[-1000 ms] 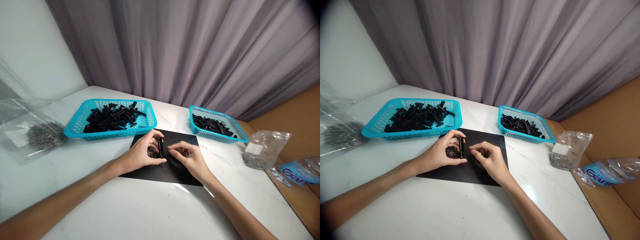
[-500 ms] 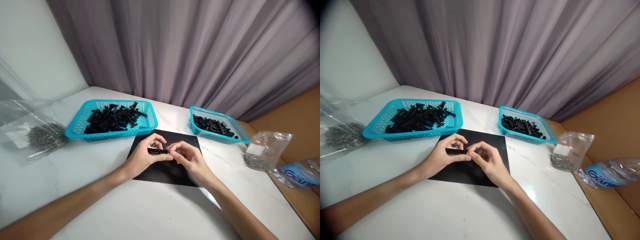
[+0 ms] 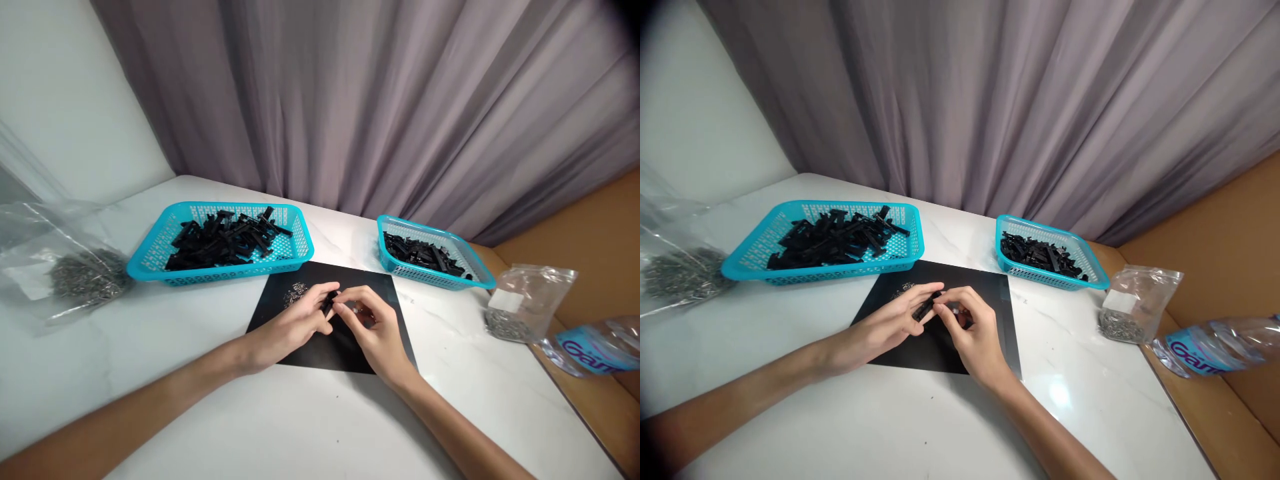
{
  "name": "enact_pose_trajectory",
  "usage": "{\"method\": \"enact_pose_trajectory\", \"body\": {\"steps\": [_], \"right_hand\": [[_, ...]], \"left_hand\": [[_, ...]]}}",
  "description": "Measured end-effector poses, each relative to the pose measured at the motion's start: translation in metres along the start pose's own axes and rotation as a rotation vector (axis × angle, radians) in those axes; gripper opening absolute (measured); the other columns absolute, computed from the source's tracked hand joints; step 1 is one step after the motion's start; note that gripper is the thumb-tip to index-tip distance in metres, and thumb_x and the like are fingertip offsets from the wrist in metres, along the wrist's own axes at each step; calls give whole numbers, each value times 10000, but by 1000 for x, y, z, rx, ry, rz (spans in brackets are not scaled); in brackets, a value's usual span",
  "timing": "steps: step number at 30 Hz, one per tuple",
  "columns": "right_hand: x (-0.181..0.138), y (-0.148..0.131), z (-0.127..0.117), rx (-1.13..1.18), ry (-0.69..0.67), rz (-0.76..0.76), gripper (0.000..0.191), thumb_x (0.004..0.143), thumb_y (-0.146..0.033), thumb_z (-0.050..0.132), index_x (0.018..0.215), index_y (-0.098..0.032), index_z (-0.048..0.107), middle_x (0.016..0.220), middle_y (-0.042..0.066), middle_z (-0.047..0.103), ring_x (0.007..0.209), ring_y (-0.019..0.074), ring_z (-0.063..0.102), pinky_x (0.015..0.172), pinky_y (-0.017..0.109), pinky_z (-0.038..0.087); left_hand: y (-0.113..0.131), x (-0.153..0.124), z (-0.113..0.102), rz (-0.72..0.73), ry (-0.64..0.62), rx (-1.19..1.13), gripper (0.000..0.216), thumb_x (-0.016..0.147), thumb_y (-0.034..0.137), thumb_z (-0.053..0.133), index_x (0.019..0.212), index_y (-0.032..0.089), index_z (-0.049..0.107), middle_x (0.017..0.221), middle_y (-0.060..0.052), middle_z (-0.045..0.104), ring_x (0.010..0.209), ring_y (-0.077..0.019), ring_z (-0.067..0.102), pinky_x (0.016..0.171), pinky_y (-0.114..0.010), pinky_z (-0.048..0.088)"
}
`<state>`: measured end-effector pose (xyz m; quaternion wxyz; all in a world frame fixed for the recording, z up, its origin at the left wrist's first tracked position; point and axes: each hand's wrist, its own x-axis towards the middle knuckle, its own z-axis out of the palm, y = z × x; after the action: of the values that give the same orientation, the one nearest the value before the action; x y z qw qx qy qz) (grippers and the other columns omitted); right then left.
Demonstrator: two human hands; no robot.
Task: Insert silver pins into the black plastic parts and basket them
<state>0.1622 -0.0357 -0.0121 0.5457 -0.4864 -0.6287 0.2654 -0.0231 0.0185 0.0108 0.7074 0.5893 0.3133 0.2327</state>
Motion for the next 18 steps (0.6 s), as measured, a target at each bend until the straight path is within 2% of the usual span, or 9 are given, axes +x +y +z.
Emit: {"method": "enact_pose_trajectory", "body": {"steps": [3, 5, 7, 9, 12, 15, 18], "right_hand": [[2, 5, 0, 5, 11, 35, 106, 963, -315, 667, 952, -226, 723, 977, 37, 700, 680, 138, 517, 579, 284, 394], [4, 7, -2, 16, 17, 60, 127, 959, -335, 671, 953, -224, 732, 947, 28, 692, 650, 130, 468, 575, 282, 379], [5, 8, -5, 39, 24, 91, 155, 949, -364, 682, 943, -221, 740, 911, 22, 683, 640, 128, 448, 573, 281, 368], [7, 9, -9, 72, 26, 138, 193, 929, -404, 702, 927, -215, 744, 860, 19, 678, 630, 129, 454, 564, 279, 361], [8, 5, -14, 120, -13, 200, 242, 893, -450, 736, 917, -209, 743, 836, 26, 699, 633, 134, 497, 558, 277, 370], [8, -1, -16, 146, -104, 228, 261, 889, -466, 736, 905, -206, 739, 883, 44, 729, 684, 151, 556, 584, 284, 406], [6, -6, -14, 151, -186, 244, 264, 900, -467, 722, 890, -204, 742, 846, 39, 719, 662, 144, 545, 572, 287, 396]], "left_hand": [[-8, 4, -4, 109, -41, 116, 639, 944, 422, 609, 1535, 277, 415, 1653, -78, 378, 1557, -318, 280, 1283, -537, 213], [-12, 8, -7, 165, -55, 177, 665, 964, 461, 604, 1560, 274, 375, 1680, -84, 326, 1561, -310, 275, 1276, -513, 261], [-14, 10, -11, 199, -47, 279, 750, 923, 472, 684, 1572, 296, 351, 1679, -93, 325, 1514, -327, 378, 1231, -513, 369], [-15, 11, -16, 290, 9, 477, 806, 858, 469, 773, 1551, 315, 390, 1617, -100, 423, 1366, -319, 572, 1163, -503, 475], [-13, 11, -24, 611, 125, 851, 763, 818, 428, 828, 1486, 294, 482, 1413, -93, 616, 1187, -283, 682, 1106, -485, 536], [-9, 12, -31, 940, 186, 1043, 779, 827, 379, 831, 1494, 242, 453, 1326, -117, 677, 1224, -298, 663, 1100, -480, 544], [-5, 13, -35, 1080, 207, 1110, 820, 834, 340, 828, 1521, 208, 401, 1337, -148, 680, 1231, -312, 671, 1080, -474, 569]]}}
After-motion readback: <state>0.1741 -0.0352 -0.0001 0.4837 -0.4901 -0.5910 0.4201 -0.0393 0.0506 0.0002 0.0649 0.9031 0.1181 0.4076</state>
